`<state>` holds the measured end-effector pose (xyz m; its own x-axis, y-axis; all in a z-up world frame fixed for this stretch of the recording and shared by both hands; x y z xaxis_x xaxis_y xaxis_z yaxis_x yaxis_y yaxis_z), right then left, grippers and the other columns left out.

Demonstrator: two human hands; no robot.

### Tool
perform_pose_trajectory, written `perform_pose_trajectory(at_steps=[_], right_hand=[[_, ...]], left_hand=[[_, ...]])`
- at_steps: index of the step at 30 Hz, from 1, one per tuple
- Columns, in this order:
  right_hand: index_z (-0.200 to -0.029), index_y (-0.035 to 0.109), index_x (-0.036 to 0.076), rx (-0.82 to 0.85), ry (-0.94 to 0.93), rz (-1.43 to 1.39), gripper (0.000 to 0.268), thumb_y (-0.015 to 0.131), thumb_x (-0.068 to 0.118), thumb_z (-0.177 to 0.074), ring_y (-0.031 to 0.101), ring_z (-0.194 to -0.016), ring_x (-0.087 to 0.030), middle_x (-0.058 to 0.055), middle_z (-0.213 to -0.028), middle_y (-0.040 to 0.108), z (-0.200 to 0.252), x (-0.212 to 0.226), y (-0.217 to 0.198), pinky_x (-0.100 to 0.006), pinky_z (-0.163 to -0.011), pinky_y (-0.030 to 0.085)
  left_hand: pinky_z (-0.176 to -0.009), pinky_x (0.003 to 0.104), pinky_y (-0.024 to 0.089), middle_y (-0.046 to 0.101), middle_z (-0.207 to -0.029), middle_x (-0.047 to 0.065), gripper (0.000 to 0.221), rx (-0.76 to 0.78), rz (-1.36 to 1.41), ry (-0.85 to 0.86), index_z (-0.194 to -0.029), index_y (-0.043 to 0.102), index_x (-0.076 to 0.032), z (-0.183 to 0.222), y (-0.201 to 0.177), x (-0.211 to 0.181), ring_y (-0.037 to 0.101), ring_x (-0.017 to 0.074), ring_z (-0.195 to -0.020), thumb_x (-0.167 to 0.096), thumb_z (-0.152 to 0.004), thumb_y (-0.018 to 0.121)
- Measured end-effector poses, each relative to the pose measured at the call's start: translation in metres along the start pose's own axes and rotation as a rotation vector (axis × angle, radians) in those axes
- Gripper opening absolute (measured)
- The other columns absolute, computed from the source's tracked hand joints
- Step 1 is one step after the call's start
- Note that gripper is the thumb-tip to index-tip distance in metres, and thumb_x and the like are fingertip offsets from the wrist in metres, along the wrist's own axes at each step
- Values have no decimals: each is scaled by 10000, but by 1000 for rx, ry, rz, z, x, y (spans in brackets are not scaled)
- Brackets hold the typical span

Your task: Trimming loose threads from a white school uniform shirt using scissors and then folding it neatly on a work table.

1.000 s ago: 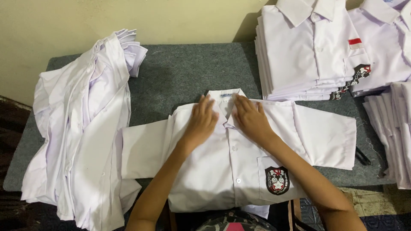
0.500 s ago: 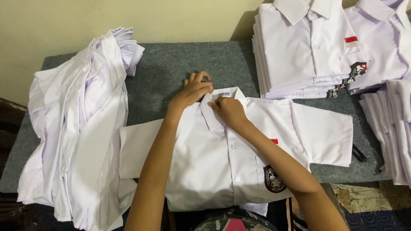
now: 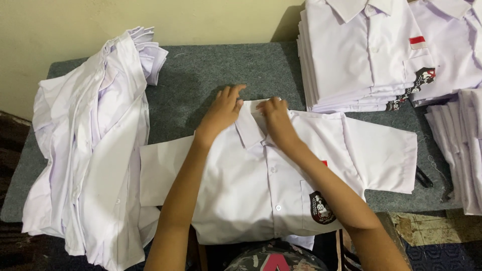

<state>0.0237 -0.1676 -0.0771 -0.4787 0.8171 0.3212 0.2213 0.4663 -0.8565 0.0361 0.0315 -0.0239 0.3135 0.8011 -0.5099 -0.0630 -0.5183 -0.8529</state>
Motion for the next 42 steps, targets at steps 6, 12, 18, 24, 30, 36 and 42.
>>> perform_pose_trajectory(at_steps=[6,12,18,24,30,36,42], right_hand=[[-1500,412,-48,149,106,118,506,413,265,-1103,385,-1454,-359,-229,-1532,418,24,3,-40,-517,-1036,487],[-1594,307,14,185,74,238,624,213,434,-1142,306,-1530,-294,-181,-1676,267,35,-3,-27,-478,-1164,313],[-1599,306,2,158,60,365,623,239,429,-1149,276,-1540,-284,-187,-1682,256,33,7,-24,-459,-1144,285],[-1620,239,3,177,40,360,684,206,492,-1143,182,-1574,-279,-186,-1702,180,36,-8,-15,-468,-1154,246],[-1641,157,41,312,9,249,865,215,679,-1061,52,-1602,-268,-151,-1730,62,46,-9,-30,-538,-1233,125],[-1647,155,38,407,52,310,897,138,705,-1048,38,-1607,-258,-141,-1734,70,41,8,-41,-617,-1249,96],[-1600,369,129,230,-111,328,640,317,522,-1097,331,-1493,-196,-45,-1617,367,57,-50,-51,-505,-1164,318]], left_hand=[[-1169,651,252,261,-1582,370,649,-18,-90,-17,-1528,292,121,60,16,-69,241,497,-1492,-281,-1039,435],[-1246,541,175,133,-1666,319,713,-118,-233,26,-1585,198,100,58,79,-43,126,426,-1565,-357,-1069,384],[-1264,508,142,161,-1665,311,733,-189,-329,15,-1587,221,84,54,86,-39,137,413,-1568,-386,-1058,413],[-1277,504,100,80,-1692,281,744,-189,-353,9,-1610,169,59,53,95,-36,74,392,-1587,-416,-1075,371],[-1278,499,103,85,-1692,279,781,-197,-355,37,-1611,174,55,58,92,-34,79,393,-1586,-437,-1060,430],[-1256,573,160,125,-1672,300,804,-74,-341,-40,-1594,206,69,45,89,-29,138,423,-1565,-429,-1027,482],[-1140,717,212,364,-1597,229,617,-80,-325,56,-1551,392,-16,69,45,19,432,374,-1452,-324,-1022,465]])
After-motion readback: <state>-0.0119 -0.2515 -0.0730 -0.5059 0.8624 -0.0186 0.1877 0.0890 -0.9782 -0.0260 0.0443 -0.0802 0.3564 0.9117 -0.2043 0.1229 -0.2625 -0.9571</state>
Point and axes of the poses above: each hand's wrist, its own z-axis away from the middle knuckle, its own y-axis out of the palm, x = y × z, the point moved 2 cm from there along -z, towards the middle knuckle
